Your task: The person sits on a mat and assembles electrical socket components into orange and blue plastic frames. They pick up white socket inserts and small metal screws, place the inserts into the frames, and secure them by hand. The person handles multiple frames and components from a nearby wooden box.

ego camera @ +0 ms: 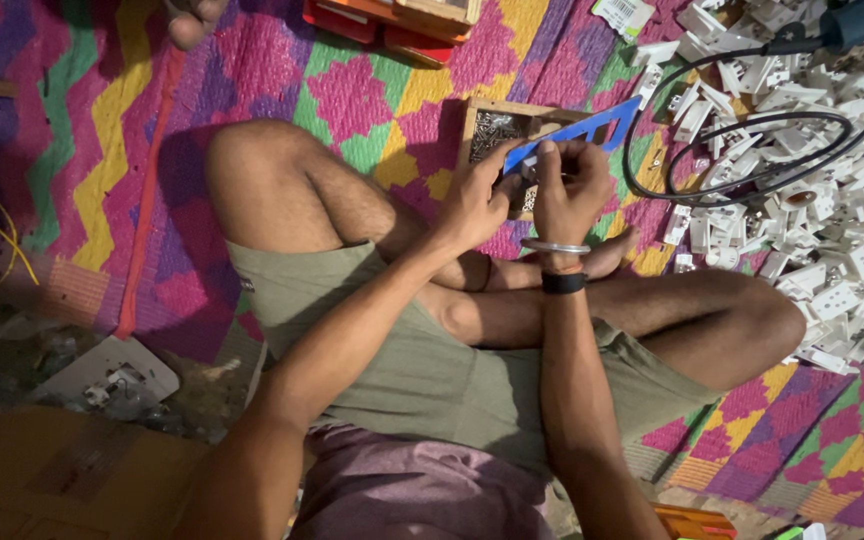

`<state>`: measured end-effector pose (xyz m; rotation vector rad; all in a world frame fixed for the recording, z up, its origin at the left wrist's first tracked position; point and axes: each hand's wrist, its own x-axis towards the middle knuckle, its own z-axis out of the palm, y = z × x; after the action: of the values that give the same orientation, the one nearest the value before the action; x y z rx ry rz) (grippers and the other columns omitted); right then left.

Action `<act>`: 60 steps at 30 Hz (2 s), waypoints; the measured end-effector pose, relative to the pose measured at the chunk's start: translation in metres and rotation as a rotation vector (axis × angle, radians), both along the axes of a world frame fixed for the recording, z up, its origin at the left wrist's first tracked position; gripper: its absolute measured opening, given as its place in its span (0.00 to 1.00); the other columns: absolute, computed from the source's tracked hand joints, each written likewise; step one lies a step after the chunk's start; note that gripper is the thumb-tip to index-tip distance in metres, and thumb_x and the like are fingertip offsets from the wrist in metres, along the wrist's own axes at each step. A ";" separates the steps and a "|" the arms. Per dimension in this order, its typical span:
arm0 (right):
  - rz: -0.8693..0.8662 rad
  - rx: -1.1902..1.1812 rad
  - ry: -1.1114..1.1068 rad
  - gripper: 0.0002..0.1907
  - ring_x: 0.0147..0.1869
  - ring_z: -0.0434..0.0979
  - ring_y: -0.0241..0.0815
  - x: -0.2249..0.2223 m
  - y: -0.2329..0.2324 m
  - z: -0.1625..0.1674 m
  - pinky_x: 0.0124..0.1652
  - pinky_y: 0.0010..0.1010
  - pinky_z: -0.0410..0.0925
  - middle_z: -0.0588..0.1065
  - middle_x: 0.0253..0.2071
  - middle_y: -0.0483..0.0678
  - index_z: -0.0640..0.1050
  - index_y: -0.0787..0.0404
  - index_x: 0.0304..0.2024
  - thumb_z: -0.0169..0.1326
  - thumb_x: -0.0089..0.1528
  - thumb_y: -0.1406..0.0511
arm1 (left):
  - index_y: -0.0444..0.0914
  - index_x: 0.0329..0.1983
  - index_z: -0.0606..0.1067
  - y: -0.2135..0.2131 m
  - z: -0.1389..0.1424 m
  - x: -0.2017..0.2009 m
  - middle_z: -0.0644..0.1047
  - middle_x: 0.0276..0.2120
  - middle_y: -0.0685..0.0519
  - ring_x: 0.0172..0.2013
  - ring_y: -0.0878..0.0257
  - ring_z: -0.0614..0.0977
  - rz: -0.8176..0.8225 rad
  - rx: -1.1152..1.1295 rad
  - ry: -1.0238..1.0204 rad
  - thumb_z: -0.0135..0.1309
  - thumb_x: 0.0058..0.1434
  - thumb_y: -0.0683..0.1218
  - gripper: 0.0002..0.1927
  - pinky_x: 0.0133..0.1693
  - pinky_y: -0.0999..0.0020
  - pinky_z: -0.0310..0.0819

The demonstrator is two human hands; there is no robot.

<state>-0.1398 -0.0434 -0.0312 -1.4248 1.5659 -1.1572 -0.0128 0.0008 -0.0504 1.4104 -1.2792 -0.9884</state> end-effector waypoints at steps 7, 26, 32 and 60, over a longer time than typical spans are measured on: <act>0.175 -0.296 0.321 0.07 0.37 0.76 0.40 -0.005 0.007 0.005 0.34 0.26 0.73 0.74 0.35 0.50 0.76 0.64 0.36 0.63 0.67 0.70 | 0.35 0.66 0.68 -0.001 0.002 0.000 0.78 0.51 0.38 0.51 0.47 0.83 -0.024 0.145 0.094 0.51 0.64 0.34 0.25 0.53 0.60 0.76; 0.195 -0.264 0.202 0.06 0.37 0.80 0.38 -0.005 0.007 0.018 0.37 0.28 0.76 0.75 0.36 0.48 0.78 0.66 0.38 0.65 0.63 0.72 | 0.35 0.65 0.69 0.003 0.009 0.002 0.77 0.56 0.38 0.57 0.46 0.80 -0.005 -0.054 0.026 0.52 0.63 0.34 0.25 0.60 0.57 0.72; 0.093 -0.243 0.290 0.07 0.36 0.77 0.39 -0.002 0.008 0.006 0.35 0.28 0.73 0.74 0.34 0.49 0.78 0.66 0.35 0.65 0.64 0.72 | 0.34 0.65 0.69 0.002 0.007 0.001 0.80 0.51 0.42 0.53 0.47 0.83 -0.029 -0.024 -0.067 0.53 0.64 0.33 0.25 0.61 0.55 0.70; 0.147 -0.239 0.196 0.06 0.38 0.77 0.37 0.006 0.010 0.011 0.37 0.26 0.73 0.73 0.37 0.49 0.76 0.67 0.38 0.61 0.66 0.71 | 0.34 0.65 0.67 0.003 0.007 -0.001 0.80 0.46 0.39 0.44 0.48 0.87 0.041 0.010 0.063 0.52 0.63 0.33 0.25 0.41 0.61 0.80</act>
<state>-0.1340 -0.0332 -0.0205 -1.8270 1.4590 -1.1759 -0.0136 0.0042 -0.0432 1.3975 -1.1962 -1.0050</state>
